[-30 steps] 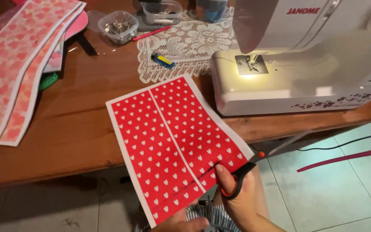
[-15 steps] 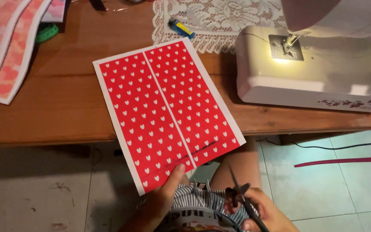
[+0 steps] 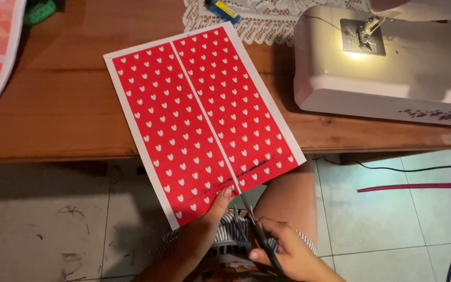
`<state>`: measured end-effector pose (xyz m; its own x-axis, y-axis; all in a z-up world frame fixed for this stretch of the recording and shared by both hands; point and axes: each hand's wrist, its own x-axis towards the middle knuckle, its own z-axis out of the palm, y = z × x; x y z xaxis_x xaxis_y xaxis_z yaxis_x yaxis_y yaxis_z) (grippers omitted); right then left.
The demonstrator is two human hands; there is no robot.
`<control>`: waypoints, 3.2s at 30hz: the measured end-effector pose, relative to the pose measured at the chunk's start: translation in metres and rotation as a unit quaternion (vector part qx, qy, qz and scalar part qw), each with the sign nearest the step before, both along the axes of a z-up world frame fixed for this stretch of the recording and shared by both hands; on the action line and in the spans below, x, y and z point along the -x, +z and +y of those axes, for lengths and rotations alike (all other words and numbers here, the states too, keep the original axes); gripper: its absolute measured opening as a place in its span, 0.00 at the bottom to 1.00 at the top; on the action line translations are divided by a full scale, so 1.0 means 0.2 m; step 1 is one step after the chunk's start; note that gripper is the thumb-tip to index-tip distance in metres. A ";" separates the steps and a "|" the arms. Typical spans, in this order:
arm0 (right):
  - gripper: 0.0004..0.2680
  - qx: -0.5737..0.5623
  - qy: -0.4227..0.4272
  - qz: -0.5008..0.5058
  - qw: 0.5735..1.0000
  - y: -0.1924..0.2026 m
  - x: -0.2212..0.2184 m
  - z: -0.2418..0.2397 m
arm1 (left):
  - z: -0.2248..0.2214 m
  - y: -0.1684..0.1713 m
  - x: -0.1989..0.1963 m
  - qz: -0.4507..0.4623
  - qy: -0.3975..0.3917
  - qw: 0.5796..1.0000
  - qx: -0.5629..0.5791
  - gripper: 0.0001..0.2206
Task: Cutting printed fabric into strips using scissors on a work table next to a sewing machine.
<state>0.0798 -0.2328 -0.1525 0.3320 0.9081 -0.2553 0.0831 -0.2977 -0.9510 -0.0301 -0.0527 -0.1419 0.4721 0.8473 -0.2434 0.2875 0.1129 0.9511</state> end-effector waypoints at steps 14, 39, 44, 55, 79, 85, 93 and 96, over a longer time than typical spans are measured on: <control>0.17 0.033 -0.009 -0.022 0.999 -0.03 0.02 0.03 | -0.05 -0.04 0.01 -0.041 -0.011 0.999 -0.034 0.16; 0.16 0.039 -0.046 -0.061 0.996 -0.12 0.09 -0.03 | -0.08 -0.11 0.03 -0.065 0.001 0.990 -0.123 0.16; 0.17 0.062 -0.062 -0.077 0.993 -0.11 0.10 -0.03 | -0.06 0.00 0.03 -0.139 -0.055 0.987 0.051 0.08; 0.17 0.105 -0.135 0.015 0.985 -0.16 0.05 -0.13 | 0.18 -0.24 0.31 -0.193 -0.042 0.978 0.073 0.13; 0.19 0.091 -0.107 -0.066 0.988 -0.20 0.05 -0.16 | 0.12 -0.06 0.22 0.018 -0.106 0.991 0.085 0.13; 0.16 0.053 -0.092 0.016 0.994 -0.16 0.03 -0.10 | 0.11 -0.12 0.24 0.023 -0.104 0.991 0.078 0.18; 0.14 0.070 -0.077 0.016 0.994 -0.15 0.02 -0.07 | 0.08 -0.13 0.27 0.065 -0.116 0.988 0.079 0.15; 0.15 0.078 -0.083 -0.008 0.993 -0.17 0.03 -0.08 | 0.08 -0.11 0.26 0.091 -0.121 0.984 0.090 0.15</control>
<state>0.0744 -0.2483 -0.1855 0.4793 0.7904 -0.3815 0.0352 -0.4516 -0.8915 -0.0818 -0.0362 -0.1633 0.5898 0.6499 -0.4793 0.4909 0.1827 0.8518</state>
